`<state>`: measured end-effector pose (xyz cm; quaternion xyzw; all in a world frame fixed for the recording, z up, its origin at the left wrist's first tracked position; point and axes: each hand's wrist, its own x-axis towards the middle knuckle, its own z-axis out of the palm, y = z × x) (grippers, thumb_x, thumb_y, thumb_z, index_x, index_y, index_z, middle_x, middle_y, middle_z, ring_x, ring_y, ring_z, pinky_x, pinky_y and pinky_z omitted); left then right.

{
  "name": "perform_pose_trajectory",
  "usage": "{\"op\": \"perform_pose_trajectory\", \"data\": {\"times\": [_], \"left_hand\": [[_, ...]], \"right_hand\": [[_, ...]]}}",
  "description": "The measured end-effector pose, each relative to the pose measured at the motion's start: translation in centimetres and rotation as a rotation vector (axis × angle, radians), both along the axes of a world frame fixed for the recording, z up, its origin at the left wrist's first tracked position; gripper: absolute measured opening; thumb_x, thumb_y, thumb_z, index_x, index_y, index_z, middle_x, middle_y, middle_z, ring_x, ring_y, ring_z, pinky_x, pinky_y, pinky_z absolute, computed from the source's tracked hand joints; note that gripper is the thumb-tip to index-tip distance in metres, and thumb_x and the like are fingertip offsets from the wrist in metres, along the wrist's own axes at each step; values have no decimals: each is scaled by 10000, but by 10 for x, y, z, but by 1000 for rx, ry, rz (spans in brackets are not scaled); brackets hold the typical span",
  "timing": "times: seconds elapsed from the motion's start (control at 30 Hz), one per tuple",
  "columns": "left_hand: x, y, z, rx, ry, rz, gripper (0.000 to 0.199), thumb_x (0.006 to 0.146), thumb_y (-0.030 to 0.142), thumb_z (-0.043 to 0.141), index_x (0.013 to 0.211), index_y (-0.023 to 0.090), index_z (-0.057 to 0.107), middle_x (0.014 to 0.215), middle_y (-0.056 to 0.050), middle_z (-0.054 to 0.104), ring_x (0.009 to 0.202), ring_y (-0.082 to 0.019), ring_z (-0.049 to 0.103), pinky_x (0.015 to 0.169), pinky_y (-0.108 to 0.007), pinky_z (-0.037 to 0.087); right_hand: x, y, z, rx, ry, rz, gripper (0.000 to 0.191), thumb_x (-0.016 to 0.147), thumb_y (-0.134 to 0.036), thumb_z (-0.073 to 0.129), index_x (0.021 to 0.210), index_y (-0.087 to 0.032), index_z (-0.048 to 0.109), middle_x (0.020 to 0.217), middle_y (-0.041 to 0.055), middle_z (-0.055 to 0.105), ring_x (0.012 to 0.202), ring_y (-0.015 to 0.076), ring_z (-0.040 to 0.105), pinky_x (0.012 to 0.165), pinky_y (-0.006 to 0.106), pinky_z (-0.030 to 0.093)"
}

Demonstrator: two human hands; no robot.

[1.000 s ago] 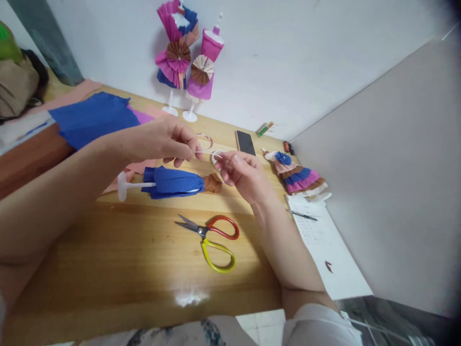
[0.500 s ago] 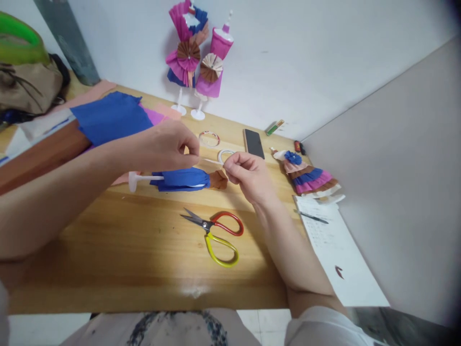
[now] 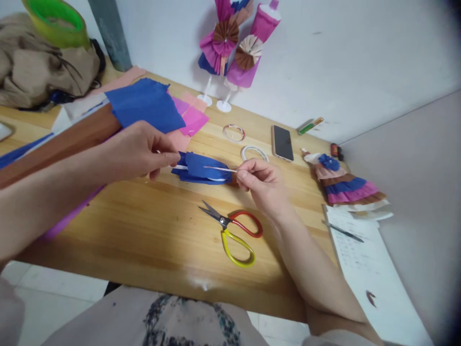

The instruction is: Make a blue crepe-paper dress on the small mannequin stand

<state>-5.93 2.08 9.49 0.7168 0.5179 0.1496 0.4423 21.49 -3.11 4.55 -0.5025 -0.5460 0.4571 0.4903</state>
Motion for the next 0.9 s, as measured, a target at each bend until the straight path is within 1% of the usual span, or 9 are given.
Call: {"op": "perform_pose_trajectory", "data": {"times": [0.07,0.13,0.23,0.33,0.43,0.53,0.63,0.73,0.9], "left_hand": [[4,-6,-8,-129,-2,27,181,810,288,666,758,132,743,449,-1,579,376,-98,505,398,-187,362],[10,-13,-17,-248,-79,33,172,810,257,663,708,136,730,515,-30,637,380,-109,543,371,-186,387],[20,-21,-25,-391,-184,59,276,855,235,614,613,126,689,559,-57,669,338,-89,524,322,-170,345],[28,-25,-29,-496,-261,78,372,900,213,558,554,117,653,485,-52,628,302,-71,497,301,-144,297],[31,-25,-33,-554,-341,105,413,928,211,529,545,111,645,402,-43,576,277,-66,476,292,-125,284],[32,-27,-35,-615,-433,145,425,940,194,497,543,112,625,424,-49,597,276,-72,487,289,-130,318],[34,-30,-36,-689,-524,217,322,935,168,501,641,122,624,520,-44,662,286,-82,510,276,-145,344],[37,-33,-36,-715,-579,274,236,936,142,496,737,127,621,554,-33,675,290,-83,517,266,-140,344],[37,-32,-40,-714,-593,237,269,913,109,501,658,115,587,568,-36,666,298,-71,524,269,-127,356]], "right_hand": [[-3,-1,-1,-12,27,42,231,695,-357,787,656,-185,639,536,-39,563,453,74,417,469,235,306],[-6,-2,-3,-24,34,62,216,687,-347,790,659,-188,647,543,-38,571,455,75,420,468,234,311],[-9,-2,-6,-26,-7,32,178,684,-323,771,656,-189,658,541,-36,574,460,76,409,471,236,310],[-12,-2,-9,-18,-77,-7,157,689,-317,742,649,-190,659,545,-32,562,481,84,406,484,241,314],[-15,-2,-13,7,-124,-35,154,698,-317,715,641,-186,655,543,-30,540,506,94,413,500,243,324],[-17,-3,-16,47,-139,-62,153,711,-313,687,640,-183,649,577,-16,566,537,105,446,524,250,353],[-19,-4,-19,63,-152,-77,155,730,-311,670,644,-186,639,593,-14,574,545,108,450,534,255,359],[-20,-6,-22,88,-198,-81,169,758,-303,655,637,-186,635,583,-19,548,544,108,426,532,259,343],[-22,-8,-23,157,-283,-71,185,790,-271,632,625,-188,625,572,-22,515,567,116,418,549,265,335]]}}
